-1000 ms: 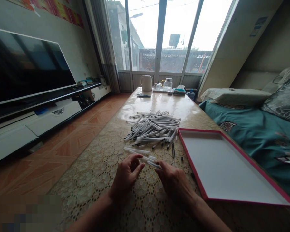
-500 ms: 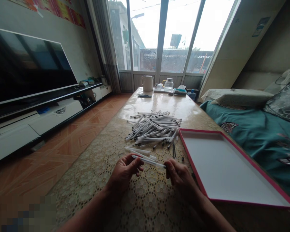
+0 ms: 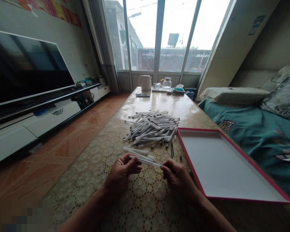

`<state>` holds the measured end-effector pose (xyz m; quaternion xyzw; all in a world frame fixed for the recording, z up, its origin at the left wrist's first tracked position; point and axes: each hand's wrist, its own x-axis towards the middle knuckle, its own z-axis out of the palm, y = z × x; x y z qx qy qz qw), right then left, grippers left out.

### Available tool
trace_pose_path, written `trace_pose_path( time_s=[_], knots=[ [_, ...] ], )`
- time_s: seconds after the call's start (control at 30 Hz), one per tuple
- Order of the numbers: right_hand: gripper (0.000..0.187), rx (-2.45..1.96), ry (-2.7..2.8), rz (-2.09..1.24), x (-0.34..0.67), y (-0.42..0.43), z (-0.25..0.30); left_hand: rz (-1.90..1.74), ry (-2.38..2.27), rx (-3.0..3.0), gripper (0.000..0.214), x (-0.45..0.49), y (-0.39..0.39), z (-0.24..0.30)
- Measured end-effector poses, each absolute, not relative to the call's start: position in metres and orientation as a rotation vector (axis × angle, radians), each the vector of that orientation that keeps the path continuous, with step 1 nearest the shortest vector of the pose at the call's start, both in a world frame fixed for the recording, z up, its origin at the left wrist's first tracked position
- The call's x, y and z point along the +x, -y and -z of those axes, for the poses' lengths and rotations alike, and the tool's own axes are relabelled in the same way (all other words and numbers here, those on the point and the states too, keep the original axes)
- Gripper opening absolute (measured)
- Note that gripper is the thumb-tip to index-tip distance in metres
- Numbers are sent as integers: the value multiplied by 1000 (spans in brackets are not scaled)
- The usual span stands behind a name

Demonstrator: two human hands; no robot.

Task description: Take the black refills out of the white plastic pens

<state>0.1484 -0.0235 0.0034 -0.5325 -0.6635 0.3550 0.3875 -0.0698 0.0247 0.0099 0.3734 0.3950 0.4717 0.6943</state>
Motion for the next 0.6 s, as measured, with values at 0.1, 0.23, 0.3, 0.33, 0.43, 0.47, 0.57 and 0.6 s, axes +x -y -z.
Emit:
trace_pose_path(
  time_s=[0.1, 0.23, 0.3, 0.33, 0.43, 0.47, 0.57, 0.6],
  knots=[
    [20, -1354, 1629, -933, 148, 24, -3, -1050, -887, 830, 28, -70, -26, -9],
    [20, -1401, 1680, -820, 149, 23, -3, -1049, -868, 832, 28, -72, -26, -7],
    [30, -1447, 1764, -750, 150, 23, -5, -1046, -862, 839, 27, -72, -25, -7],
    [36, -1464, 1805, -721, 150, 23, -5, -1045, -862, 844, 27, -72, -25, -7],
    [34, -1478, 1843, -691, 150, 23, -7, -1044, -868, 856, 26, -72, -24, -8],
    [30, -1466, 1829, -703, 150, 23, -7, -1041, -869, 856, 26, -72, -25, -9],
    [19, -1442, 1769, -733, 150, 22, -6, -1036, -865, 858, 26, -72, -25, -9],
    [21, -1442, 1778, -731, 150, 21, -6, -1037, -865, 860, 26, -72, -26, -9]
  ],
)
